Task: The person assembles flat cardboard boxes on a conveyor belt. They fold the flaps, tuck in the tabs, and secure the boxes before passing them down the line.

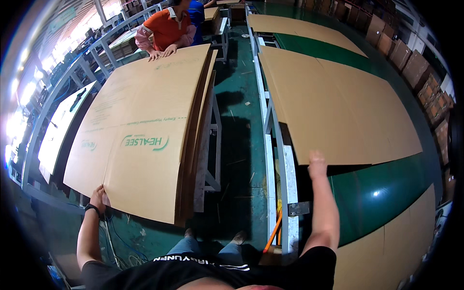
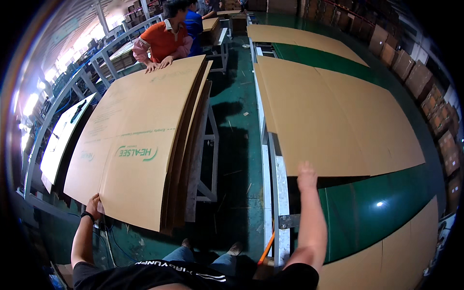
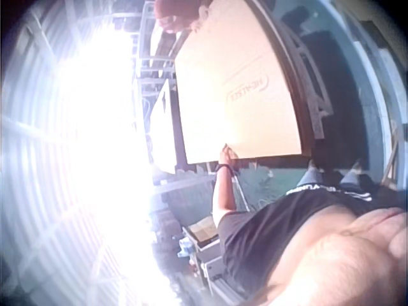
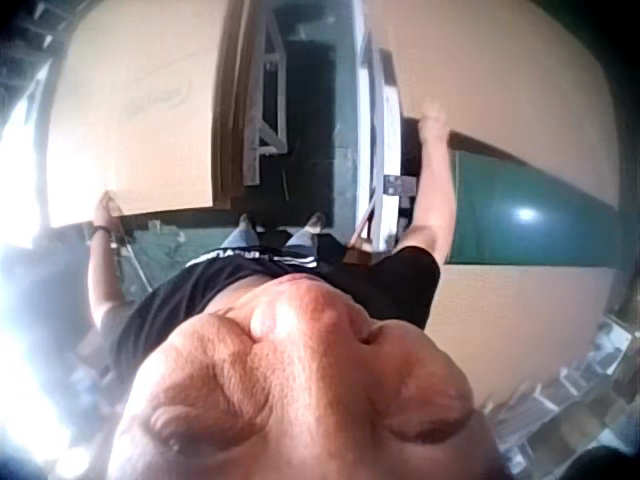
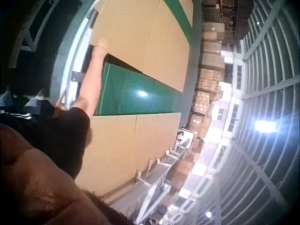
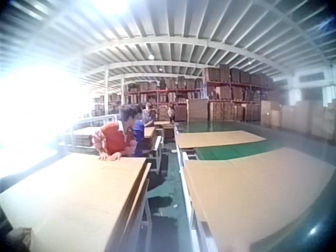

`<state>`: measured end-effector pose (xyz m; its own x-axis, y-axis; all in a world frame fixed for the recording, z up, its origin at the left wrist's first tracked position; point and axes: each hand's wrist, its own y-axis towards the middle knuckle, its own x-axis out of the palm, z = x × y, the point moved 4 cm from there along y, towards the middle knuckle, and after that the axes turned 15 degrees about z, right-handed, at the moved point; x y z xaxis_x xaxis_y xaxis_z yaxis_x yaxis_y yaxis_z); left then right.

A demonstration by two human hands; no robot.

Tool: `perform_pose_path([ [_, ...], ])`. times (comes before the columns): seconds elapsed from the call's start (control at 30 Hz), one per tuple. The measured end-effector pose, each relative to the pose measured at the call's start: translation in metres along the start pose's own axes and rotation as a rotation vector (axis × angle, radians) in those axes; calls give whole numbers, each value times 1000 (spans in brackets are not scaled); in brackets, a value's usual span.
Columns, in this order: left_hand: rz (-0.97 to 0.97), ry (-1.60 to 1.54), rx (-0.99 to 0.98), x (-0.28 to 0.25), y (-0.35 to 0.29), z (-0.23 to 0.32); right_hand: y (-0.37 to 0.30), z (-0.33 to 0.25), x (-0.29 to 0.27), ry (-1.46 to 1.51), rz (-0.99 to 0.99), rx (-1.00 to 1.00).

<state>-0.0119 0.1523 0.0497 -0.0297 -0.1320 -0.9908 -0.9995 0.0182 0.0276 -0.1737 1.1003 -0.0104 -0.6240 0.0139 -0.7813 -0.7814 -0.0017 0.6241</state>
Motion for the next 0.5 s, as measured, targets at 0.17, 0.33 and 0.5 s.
perform_pose_path([
  [0.17,-367,329,-250,-73,38,52,37,59,-189,66,146,70],
  [0.33,240,-269,206,-139,114,210,10,61,-375,87,384,190],
  [0.5,368,-549,1034,-206,135,426,3,-25,-593,-47,593,304],
])
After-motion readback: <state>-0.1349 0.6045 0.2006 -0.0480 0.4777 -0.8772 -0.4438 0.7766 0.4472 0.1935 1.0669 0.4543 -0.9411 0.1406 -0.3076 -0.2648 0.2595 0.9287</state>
